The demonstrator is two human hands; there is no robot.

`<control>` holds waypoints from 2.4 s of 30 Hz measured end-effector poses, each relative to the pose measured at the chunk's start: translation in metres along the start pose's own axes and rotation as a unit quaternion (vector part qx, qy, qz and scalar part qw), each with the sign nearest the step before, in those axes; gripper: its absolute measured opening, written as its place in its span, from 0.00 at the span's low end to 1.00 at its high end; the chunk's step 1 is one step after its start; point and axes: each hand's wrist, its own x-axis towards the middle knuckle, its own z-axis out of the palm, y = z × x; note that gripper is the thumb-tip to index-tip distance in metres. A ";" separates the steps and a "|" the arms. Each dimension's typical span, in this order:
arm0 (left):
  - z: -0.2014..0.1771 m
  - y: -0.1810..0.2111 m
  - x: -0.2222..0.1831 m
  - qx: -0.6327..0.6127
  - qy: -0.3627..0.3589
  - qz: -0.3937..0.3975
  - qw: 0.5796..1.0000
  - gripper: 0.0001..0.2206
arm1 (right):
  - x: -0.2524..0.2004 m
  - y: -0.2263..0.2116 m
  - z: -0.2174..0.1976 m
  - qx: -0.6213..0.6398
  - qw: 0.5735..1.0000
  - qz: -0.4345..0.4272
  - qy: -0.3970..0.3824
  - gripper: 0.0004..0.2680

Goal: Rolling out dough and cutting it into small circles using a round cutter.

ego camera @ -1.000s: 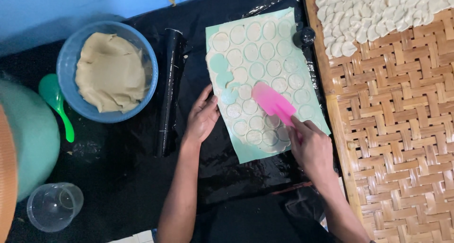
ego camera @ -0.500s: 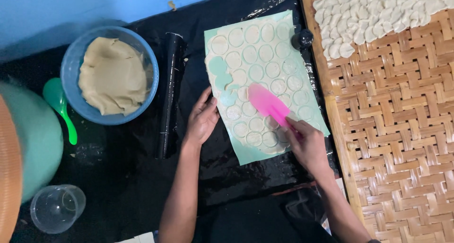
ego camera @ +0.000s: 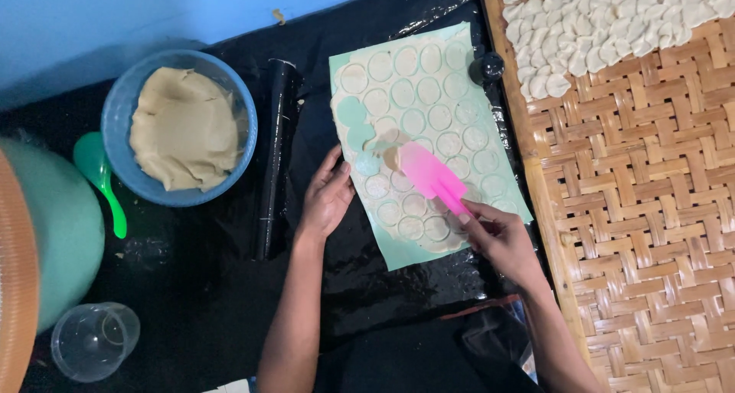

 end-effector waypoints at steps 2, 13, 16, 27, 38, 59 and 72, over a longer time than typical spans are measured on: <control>-0.001 0.000 -0.001 -0.002 -0.004 0.000 1.000 0.23 | -0.004 -0.006 -0.006 0.020 1.000 0.004 0.001 0.14; 0.008 0.004 0.000 -0.001 -0.013 -0.003 1.000 0.24 | -0.004 -0.005 -0.079 0.085 0.990 -0.028 0.110 0.14; 0.005 0.003 0.000 0.006 -0.002 -0.001 1.000 0.24 | 0.004 -0.008 -0.104 0.086 0.982 -0.036 0.163 0.14; 0.007 0.004 0.000 0.021 0.005 0.012 1.000 0.24 | 0.050 -0.008 -0.151 -0.057 0.948 -0.072 0.305 0.15; 0.003 0.002 0.001 0.010 -0.004 0.011 1.000 0.23 | 0.050 0.005 -0.152 -0.228 0.907 -0.086 0.344 0.13; 0.009 0.012 0.008 -0.018 -0.048 -0.006 0.999 0.32 | -0.016 -0.025 -0.020 -0.205 0.931 -0.207 0.222 0.14; 0.014 0.012 0.008 -0.065 -0.075 0.027 0.995 0.28 | -0.023 -0.048 0.024 -0.273 0.935 -0.174 0.144 0.13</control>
